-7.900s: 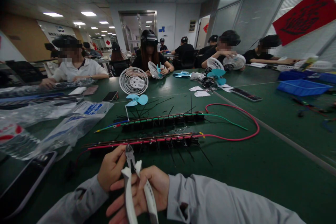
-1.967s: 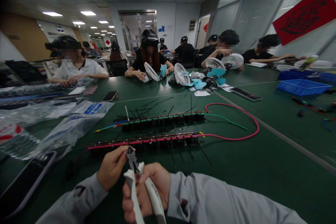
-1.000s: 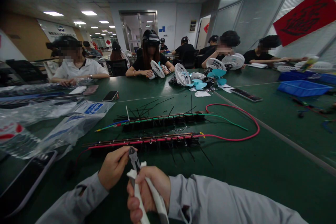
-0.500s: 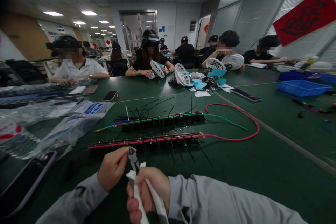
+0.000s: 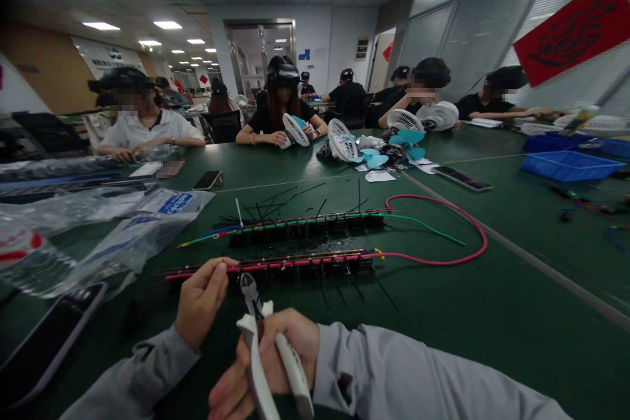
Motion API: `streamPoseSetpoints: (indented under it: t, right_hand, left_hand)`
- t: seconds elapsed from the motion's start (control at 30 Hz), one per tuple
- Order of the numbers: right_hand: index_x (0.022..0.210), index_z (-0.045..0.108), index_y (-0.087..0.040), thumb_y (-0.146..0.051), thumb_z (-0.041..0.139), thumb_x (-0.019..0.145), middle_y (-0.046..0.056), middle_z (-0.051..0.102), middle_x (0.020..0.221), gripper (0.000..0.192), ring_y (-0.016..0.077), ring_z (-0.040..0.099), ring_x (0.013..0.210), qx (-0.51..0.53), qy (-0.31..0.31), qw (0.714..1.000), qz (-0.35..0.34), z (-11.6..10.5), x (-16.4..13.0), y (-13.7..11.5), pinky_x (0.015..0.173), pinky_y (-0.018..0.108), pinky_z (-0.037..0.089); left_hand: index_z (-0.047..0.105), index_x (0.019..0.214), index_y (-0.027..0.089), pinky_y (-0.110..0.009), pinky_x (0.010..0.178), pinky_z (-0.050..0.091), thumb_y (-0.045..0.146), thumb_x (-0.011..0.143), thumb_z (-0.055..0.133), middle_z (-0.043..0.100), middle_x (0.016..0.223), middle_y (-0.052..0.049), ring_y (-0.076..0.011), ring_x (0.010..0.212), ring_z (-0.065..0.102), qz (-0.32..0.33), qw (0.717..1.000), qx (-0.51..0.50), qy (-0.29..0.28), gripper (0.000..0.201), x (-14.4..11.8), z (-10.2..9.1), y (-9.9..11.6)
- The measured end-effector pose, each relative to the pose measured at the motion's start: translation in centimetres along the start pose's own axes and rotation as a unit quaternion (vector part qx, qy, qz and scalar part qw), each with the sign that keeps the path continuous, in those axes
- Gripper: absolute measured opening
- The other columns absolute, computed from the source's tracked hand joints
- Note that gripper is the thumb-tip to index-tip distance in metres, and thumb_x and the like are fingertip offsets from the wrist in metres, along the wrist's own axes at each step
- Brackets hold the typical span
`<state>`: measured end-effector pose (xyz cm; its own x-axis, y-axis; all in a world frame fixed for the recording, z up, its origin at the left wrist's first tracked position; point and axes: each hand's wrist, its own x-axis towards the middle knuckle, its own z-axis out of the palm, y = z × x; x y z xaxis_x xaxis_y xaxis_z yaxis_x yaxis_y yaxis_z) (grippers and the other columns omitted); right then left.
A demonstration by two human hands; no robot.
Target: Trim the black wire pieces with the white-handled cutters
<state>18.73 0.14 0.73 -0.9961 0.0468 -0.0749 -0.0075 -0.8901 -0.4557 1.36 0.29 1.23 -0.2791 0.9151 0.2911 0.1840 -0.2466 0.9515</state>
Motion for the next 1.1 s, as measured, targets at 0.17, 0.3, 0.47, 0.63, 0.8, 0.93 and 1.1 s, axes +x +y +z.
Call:
streamPoseSetpoints:
  t: [0.17,0.3,0.47,0.63,0.8,0.93,1.1]
  right_hand:
    - [0.078,0.059,-0.007,-0.029,0.044,0.052,0.016,0.063,0.084,0.037,0.018,0.057,0.062,-0.05,-0.007,0.994,0.097,-3.2,-0.2,2.1,0.065,0.033,0.041]
    - [0.076,0.058,-0.01,-0.016,0.05,0.054,0.005,0.059,0.066,0.024,0.0098,0.051,0.053,-0.079,0.049,0.98,0.176,-3.6,0.2,3.1,0.053,0.022,0.035]
    - [0.087,0.059,-0.012,-0.006,0.05,0.052,0.009,0.06,0.104,0.037,0.0193,0.055,0.1,-0.03,0.209,0.975,-0.071,0.9,0.8,0.7,0.09,0.037,0.037]
    - [0.066,0.056,-0.01,-0.004,0.048,0.048,0.013,0.058,0.11,0.021,0.0209,0.05,0.11,-0.085,0.229,0.937,-0.25,2.2,0.1,-1.9,0.101,0.035,0.026]
    - [0.072,0.055,-0.01,-0.016,0.048,0.053,0.016,0.056,0.111,0.021,0.0263,0.058,0.097,-0.002,0.041,0.999,-0.016,2.1,0.1,-0.1,0.094,0.044,0.028]
    - [0.072,0.057,-0.01,-0.017,0.049,0.052,0.013,0.059,0.102,0.022,0.0223,0.058,0.091,0.001,0.093,0.995,0.026,2.3,1.3,1.6,0.091,0.041,0.032]
    - [0.082,0.06,-0.014,0.0,0.049,0.045,0.004,0.059,0.094,0.041,0.0176,0.052,0.103,-0.004,0.282,0.941,-0.185,2.5,1.7,0.2,0.095,0.037,0.032]
  left_hand:
    - [0.06,0.094,0.013,-0.015,0.035,0.021,0.044,0.083,0.051,0.032,0.046,0.009,-0.0049,0.038,0.028,-0.054,0.996,-0.074,0.007,0.034,0.3,0.0,-0.1]
    - [0.06,0.093,0.013,-0.014,0.033,0.021,0.044,0.083,0.052,0.035,0.047,0.008,-0.0047,0.038,0.029,-0.073,0.992,-0.1,0.022,0.033,0.7,-0.2,0.0]
    - [0.06,0.09,0.014,-0.013,0.031,0.02,0.043,0.082,0.054,0.038,0.048,0.008,-0.0037,0.036,0.028,-0.07,0.986,-0.14,0.055,0.03,1.4,-0.5,0.5]
    - [0.061,0.09,0.014,-0.013,0.031,0.02,0.044,0.08,0.055,0.04,0.047,0.008,-0.0037,0.035,0.029,-0.068,0.987,-0.135,0.053,0.032,1.6,-0.6,0.8]
    - [0.061,0.091,0.014,-0.013,0.031,0.02,0.045,0.08,0.055,0.04,0.048,0.008,-0.0035,0.035,0.029,-0.072,0.987,-0.13,0.057,0.033,1.7,-0.6,0.6]
    - [0.061,0.09,0.014,-0.013,0.031,0.02,0.044,0.081,0.055,0.04,0.048,0.008,-0.0035,0.036,0.029,-0.069,0.986,-0.141,0.06,0.032,1.8,-0.7,0.5]
    - [0.06,0.089,0.014,-0.013,0.031,0.02,0.043,0.081,0.055,0.04,0.048,0.008,-0.0032,0.035,0.029,-0.069,0.985,-0.143,0.066,0.03,1.8,-0.8,0.6]
